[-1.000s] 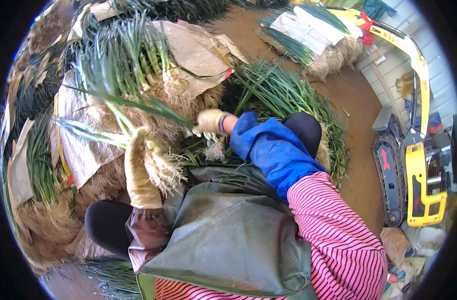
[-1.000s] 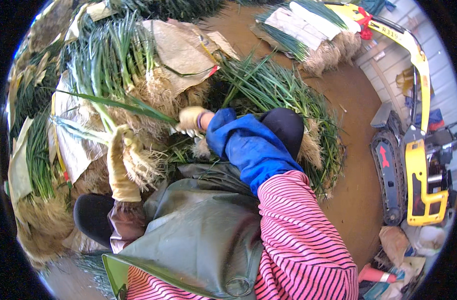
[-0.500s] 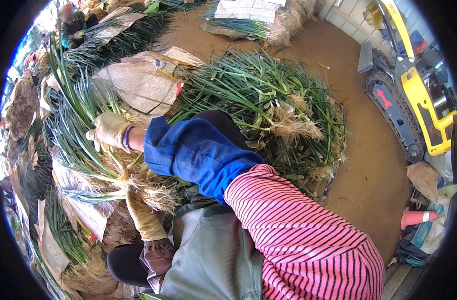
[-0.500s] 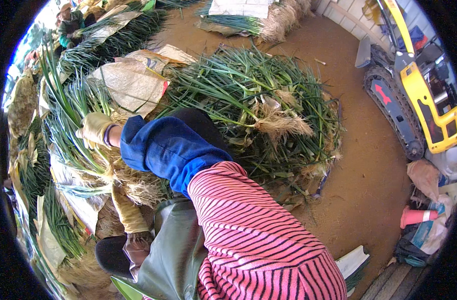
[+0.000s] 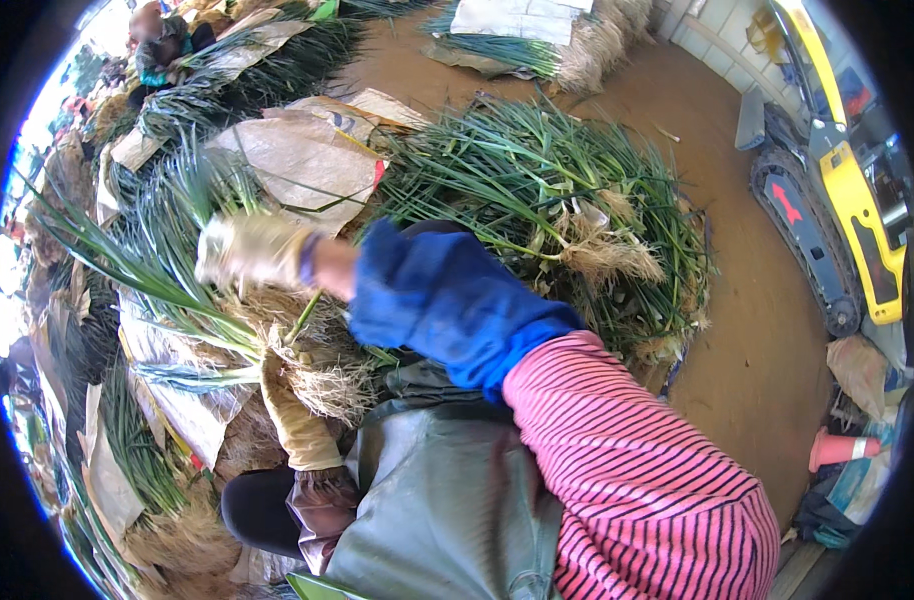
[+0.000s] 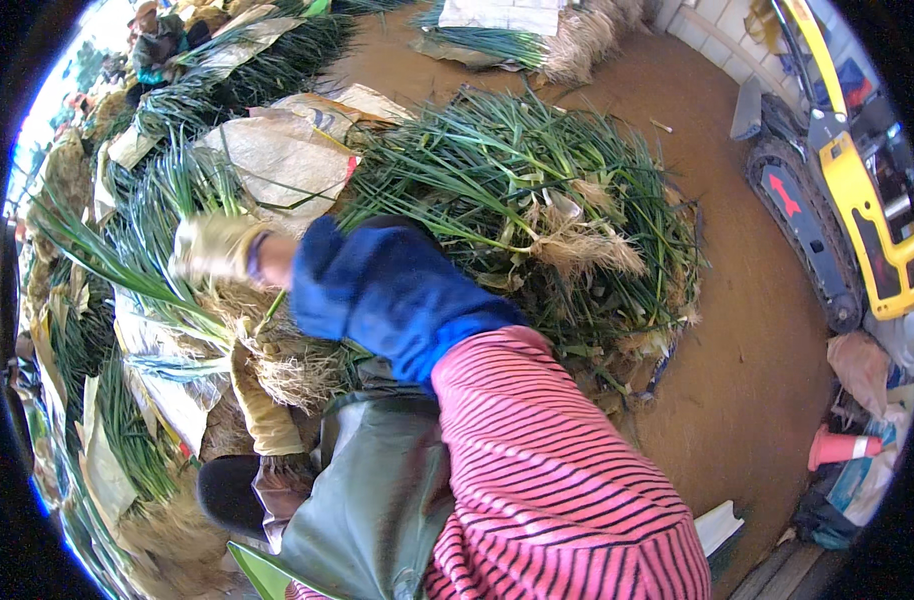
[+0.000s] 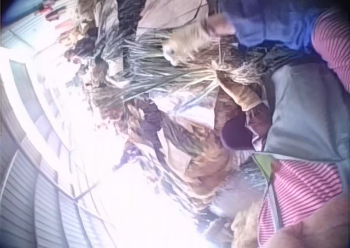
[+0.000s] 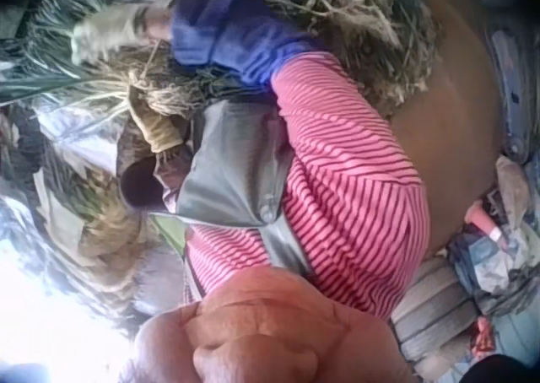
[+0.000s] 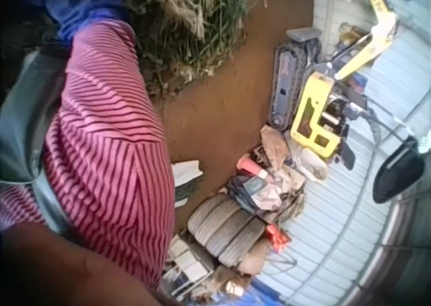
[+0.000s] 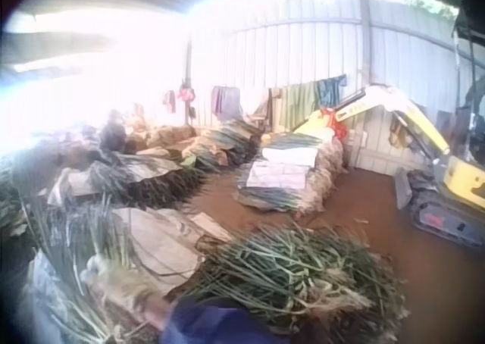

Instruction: The person sits on the floor and repeatedly picks up bunches of green onions, removes roots and lower leaves by hand, and places the cleaned bunches into a pile. The person wears gloves and an apron while working in a covered market area.

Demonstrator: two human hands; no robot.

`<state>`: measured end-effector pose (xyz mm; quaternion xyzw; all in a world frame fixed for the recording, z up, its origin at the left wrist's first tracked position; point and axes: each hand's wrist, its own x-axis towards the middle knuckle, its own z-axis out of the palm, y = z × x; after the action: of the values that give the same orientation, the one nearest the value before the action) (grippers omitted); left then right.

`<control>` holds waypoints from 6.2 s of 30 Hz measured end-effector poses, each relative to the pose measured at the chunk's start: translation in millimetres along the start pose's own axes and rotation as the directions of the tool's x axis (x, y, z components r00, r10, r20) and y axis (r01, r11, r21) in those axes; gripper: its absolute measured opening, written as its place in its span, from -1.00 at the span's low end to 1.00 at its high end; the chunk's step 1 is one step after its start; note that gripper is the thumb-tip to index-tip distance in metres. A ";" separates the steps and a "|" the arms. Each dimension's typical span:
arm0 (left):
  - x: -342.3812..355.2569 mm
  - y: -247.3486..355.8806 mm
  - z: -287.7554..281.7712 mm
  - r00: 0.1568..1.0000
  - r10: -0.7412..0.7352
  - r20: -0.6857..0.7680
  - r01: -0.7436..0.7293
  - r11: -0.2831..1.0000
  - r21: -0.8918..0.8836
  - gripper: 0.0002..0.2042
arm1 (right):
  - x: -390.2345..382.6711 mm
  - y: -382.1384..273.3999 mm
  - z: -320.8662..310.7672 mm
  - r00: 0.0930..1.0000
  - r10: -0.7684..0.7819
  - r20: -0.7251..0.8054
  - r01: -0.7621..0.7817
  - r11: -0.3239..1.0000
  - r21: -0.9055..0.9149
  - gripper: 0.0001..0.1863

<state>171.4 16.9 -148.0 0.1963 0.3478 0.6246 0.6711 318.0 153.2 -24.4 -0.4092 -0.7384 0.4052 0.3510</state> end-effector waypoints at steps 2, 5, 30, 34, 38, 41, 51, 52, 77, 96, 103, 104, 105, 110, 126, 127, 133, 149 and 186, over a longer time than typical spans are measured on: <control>-6.2 5.5 10.8 0.999 -0.030 0.017 0.030 0.998 -0.057 -0.63 | -25.4 -7.4 -47.7 0.980 0.027 -0.196 -0.026 1.000 0.006 -0.58; -12.6 16.9 25.6 0.999 -0.048 -0.010 0.046 0.986 -0.161 -0.67 | -54.5 58.7 -98.9 0.846 -0.205 -0.492 0.037 0.944 -0.329 -0.33; -44.0 67.1 20.5 0.990 0.099 0.097 -0.013 0.764 -0.645 -0.66 | -65.4 -12.0 -19.3 0.789 0.221 0.573 -0.430 0.865 0.257 -0.54; -60.2 80.9 38.7 0.983 0.019 0.182 0.095 0.796 -0.598 -0.63 | -61.6 10.5 43.9 0.799 0.168 0.577 -0.583 0.450 0.676 -0.47; -45.1 61.2 11.6 0.954 0.005 0.299 0.205 0.717 -0.666 -0.62 | -27.1 25.8 48.0 0.973 0.180 0.143 -0.226 0.641 0.734 -0.58; -43.0 52.7 7.1 0.950 0.020 0.312 0.207 0.710 -0.673 -0.58 | -18.0 -38.4 52.3 0.999 0.022 0.031 -0.036 0.816 0.577 -0.64; 10.9 -29.3 -29.4 0.998 -0.049 0.038 0.061 0.877 -0.476 -0.84 | 19.3 27.5 78.6 0.999 -0.044 0.033 0.055 0.767 -0.639 -0.51; 18.8 -37.6 -34.6 0.995 -0.082 0.065 0.103 0.871 -0.480 -0.84 | 11.2 10.1 77.6 0.998 0.002 0.060 0.030 0.844 -0.536 -0.55; 13.0 -28.5 -39.1 0.998 -0.033 -0.044 0.016 0.937 -0.350 -0.80 | -40.0 74.6 101.5 0.955 -0.163 0.248 0.265 0.845 -0.464 -0.60; -28.4 21.3 -3.5 0.996 -0.085 -0.028 0.061 0.872 -0.486 -0.67 | 14.6 65.9 97.6 0.973 0.214 0.086 -0.222 0.969 0.104 -0.77; -40.9 30.0 -3.2 0.987 -0.061 0.149 0.121 0.892 -0.436 -0.58 | 64.5 80.1 67.8 0.996 0.053 -0.067 -0.079 0.870 -0.486 -0.71; -39.8 28.0 -7.0 0.984 -0.066 0.167 0.135 0.883 -0.449 -0.57 | 61.6 82.0 74.4 0.989 -0.089 -0.120 0.015 0.857 -0.515 -0.74; -39.9 28.1 -8.9 0.978 -0.089 0.187 0.168 0.868 -0.467 -0.56 | 58.3 77.5 80.5 0.959 -0.231 -0.166 0.105 0.830 -0.548 -0.76; -43.3 30.9 -13.8 0.963 -0.165 0.214 0.251 0.838 -0.484 -0.55 | 29.1 33.4 104.4 0.990 -0.013 0.138 0.039 0.982 -0.186 -0.64; -44.5 18.9 -8.7 0.992 -0.118 0.034 0.123 0.928 -0.353 -0.63 | -4.0 22.4 102.7 0.877 0.205 0.434 -0.276 0.955 0.108 -0.71; -44.8 22.2 -5.4 0.992 -0.116 0.057 0.129 0.910 -0.395 -0.62 | -4.5 25.8 101.7 0.803 0.238 0.546 -0.459 0.832 0.312 -0.72; -47.5 24.7 -7.3 0.990 -0.132 0.044 0.138 0.896 -0.422 -0.62 | -17.4 45.0 105.1 0.960 -0.050 0.274 0.046 0.999 0.021 -0.60; -31.7 22.6 -9.7 0.989 -0.111 -0.097 0.074 0.942 -0.329 -0.64 | -0.5 17.4 51.3 0.941 -0.151 0.302 0.066 0.960 0.273 -0.74; -42.0 20.9 13.4 0.998 -0.048 0.040 0.057 0.960 -0.274 -0.84 | -13.6 106.3 53.3 0.695 0.532 0.484 -0.371 0.841 -0.394 -0.66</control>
<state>167.1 -18.7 -115.0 0.1020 0.2518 0.6455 0.7138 312.4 160.4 -143.7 -0.4803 -0.7313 0.4807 -0.0587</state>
